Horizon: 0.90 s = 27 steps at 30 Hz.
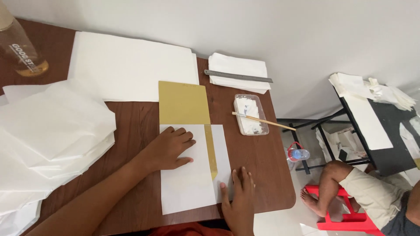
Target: Manually assembling a paper bag by folding paper over a template and applying glue with a brush.
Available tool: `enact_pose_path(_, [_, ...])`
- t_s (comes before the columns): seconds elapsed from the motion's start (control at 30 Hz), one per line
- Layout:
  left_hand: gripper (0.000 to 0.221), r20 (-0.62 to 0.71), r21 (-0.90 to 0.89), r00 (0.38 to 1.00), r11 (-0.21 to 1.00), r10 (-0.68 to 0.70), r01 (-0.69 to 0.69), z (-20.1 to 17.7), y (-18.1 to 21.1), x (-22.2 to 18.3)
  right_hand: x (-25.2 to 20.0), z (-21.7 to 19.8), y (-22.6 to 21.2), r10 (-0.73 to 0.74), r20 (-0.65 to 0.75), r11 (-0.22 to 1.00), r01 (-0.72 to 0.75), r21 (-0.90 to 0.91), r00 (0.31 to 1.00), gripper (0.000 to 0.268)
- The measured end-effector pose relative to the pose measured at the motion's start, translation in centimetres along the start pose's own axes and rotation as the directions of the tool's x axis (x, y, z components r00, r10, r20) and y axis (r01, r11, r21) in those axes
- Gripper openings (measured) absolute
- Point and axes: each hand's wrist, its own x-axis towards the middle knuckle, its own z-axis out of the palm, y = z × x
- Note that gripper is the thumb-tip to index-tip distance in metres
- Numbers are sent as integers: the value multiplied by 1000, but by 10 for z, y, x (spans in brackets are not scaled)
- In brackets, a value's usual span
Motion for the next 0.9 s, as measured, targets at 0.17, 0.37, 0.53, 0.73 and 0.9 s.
enact_pose_path(0.17, [52, 20, -49, 1000, 999, -2, 3, -1, -1, 0, -6, 10, -10, 33, 17, 966, -36, 257, 999, 40])
enact_pose_path(0.37, [50, 12, -45, 1000, 999, -6, 7, -1, -2, 1, 6, -27, -58, 127, 148, 762, -192, 618, 981, 75])
enact_pose_path(0.53, [51, -55, -36, 998, 998, 42, -44, 5, -7, 0, 12, -3, -40, -33, 91, 894, -12, 448, 995, 81])
enact_pose_path(0.73, [54, -37, -58, 999, 998, 6, -8, 11, -13, -4, 37, -13, -41, 164, 261, 784, -287, 551, 951, 64])
enact_pose_path(0.9, [55, 4, -99, 1000, 995, -31, 31, 11, -12, -5, 87, -43, -49, 334, 395, 725, -501, 473, 856, 59])
